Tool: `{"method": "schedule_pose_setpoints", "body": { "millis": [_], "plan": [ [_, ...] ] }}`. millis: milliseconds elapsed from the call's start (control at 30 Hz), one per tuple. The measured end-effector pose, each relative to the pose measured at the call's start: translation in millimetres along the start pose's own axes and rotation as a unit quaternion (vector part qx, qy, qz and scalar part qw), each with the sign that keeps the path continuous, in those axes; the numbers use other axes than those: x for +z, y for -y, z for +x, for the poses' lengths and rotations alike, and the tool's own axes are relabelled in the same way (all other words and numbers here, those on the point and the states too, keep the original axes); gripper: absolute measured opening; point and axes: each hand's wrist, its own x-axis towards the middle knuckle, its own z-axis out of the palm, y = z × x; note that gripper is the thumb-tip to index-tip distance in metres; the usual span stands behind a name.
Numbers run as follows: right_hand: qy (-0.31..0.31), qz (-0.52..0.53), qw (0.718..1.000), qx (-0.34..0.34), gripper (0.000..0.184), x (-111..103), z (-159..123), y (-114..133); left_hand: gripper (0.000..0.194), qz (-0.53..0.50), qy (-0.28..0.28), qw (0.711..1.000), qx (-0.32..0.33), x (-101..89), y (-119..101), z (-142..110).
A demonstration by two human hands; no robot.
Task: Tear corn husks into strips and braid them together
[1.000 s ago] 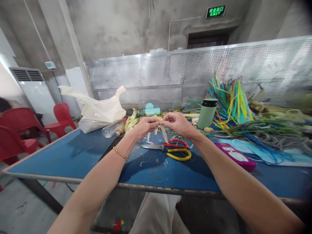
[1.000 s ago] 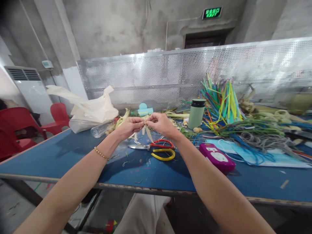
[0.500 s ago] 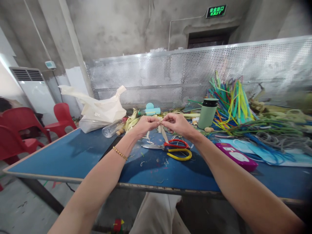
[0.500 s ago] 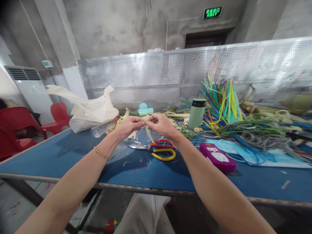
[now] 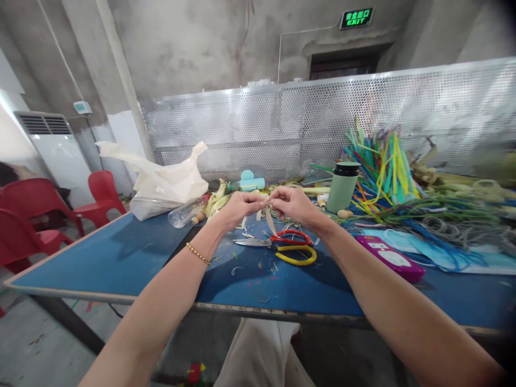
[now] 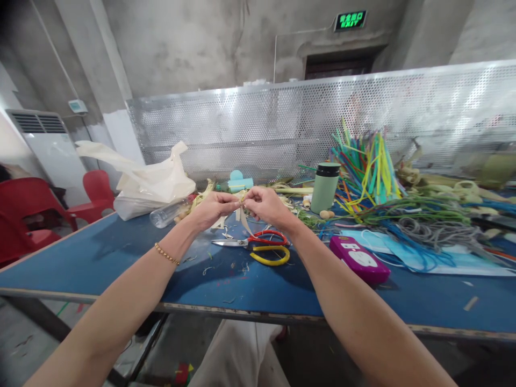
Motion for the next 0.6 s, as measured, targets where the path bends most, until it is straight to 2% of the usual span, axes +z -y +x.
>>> {"method": "schedule_pose_setpoints", "body": {
  "millis": [167,267,367,467,600],
  "plan": [
    [-0.011,0.035,0.999,0.011,0.025,-0.3,-0.2,-2.5,0.028,0.023,-0.002,1.0,0.003,1.4,-0.3,0.0],
    [-0.027,0.065,0.998,0.001,0.028,-1.1,1.5,-9.3,0.026,-0.003,0.011,1.0,-0.018,3.1,-3.3,0.0],
    [-0.01,0.079,0.997,0.004,0.029,-1.4,2.5,-12.3,0.034,-0.043,0.01,0.999,-0.024,6.3,-5.7,0.1],
    [-0.003,0.078,0.997,0.002,0.028,-0.6,1.9,-10.1,0.038,-0.054,-0.001,0.998,-0.026,10.1,-6.4,-0.6],
    [-0.009,0.06,0.998,-0.003,0.022,0.9,0.9,-7.6,0.041,-0.017,-0.015,0.999,-0.038,12.8,-5.1,-1.6]
  ]
}}
